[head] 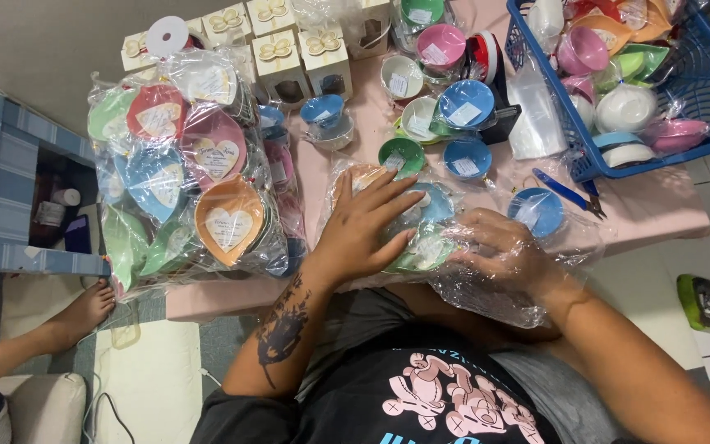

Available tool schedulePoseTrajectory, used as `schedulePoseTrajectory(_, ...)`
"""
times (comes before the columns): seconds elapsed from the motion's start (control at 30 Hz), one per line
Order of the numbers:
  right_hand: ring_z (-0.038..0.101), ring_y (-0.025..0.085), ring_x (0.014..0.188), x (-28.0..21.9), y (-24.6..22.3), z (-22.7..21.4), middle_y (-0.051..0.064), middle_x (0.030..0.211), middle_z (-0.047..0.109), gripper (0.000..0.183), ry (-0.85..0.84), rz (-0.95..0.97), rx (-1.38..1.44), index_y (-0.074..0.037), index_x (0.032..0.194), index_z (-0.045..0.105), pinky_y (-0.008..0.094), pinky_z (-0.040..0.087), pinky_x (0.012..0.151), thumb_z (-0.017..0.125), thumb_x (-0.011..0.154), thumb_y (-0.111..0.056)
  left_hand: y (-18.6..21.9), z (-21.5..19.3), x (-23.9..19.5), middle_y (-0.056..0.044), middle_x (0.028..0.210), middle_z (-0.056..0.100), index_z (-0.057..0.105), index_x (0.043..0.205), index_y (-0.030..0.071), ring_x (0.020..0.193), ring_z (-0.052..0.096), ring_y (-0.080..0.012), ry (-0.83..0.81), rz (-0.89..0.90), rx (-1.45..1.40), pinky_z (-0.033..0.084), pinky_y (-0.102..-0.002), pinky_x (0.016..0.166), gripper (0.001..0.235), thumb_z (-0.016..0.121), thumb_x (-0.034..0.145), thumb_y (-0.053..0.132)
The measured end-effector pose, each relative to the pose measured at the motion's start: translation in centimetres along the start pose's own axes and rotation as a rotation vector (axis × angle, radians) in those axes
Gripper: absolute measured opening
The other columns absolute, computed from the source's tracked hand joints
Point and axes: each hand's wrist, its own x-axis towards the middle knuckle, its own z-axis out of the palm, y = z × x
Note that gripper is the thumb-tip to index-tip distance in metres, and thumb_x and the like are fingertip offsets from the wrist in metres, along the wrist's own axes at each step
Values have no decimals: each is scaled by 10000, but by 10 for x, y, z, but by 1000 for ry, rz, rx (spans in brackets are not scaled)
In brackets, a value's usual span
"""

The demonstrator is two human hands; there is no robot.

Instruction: The person sits on the floor and packs small, heart-shaped ceramic dishes into clear plastic bags. They pick up the dishes from a blue basket, place them into bags, and arrange the packaged items on a pink table.

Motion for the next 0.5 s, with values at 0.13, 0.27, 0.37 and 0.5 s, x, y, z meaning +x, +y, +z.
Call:
schedulePoseTrajectory(0.13,779,282,813,-3,-10,-11,101,996,793,361,-8,1,52,-150,1129,834,397,618,692,864,834,-357,13,5,-30,-100,1538,610,646,1446,216,1446,530,-423,54,72,12,152,-762,1206,694,687,896,639)
schedulePoseTrajectory(0.27,781,388,980,-24,23,-8,256,1304,709,556,-162,103,463,-36,1354,664,533,663,766,761,841,-225,3,32,-55,-56,1431,678,734,1300,237,1355,620,-381,200,246,94,284,-679,1215,563,869,809,477)
schedulePoseTrajectory(0.37,708,244,852,10,-21,-30,153,1108,619,340,-289,308,574,24,1268,608,375,629,726,539,999,-171,1,40,-60,-18,1347,728,769,1203,241,1302,669,-344,301,287,119,320,-627,1226,325,840,900,334)
schedulePoseTrajectory(0.5,778,391,1003,9,-2,-10,183,1146,786,419,-101,301,70,-176,1354,713,531,654,844,719,936,-175,10,35,-52,-6,1237,777,799,1053,219,1236,720,-335,379,310,78,349,-584,1222,115,800,942,244)
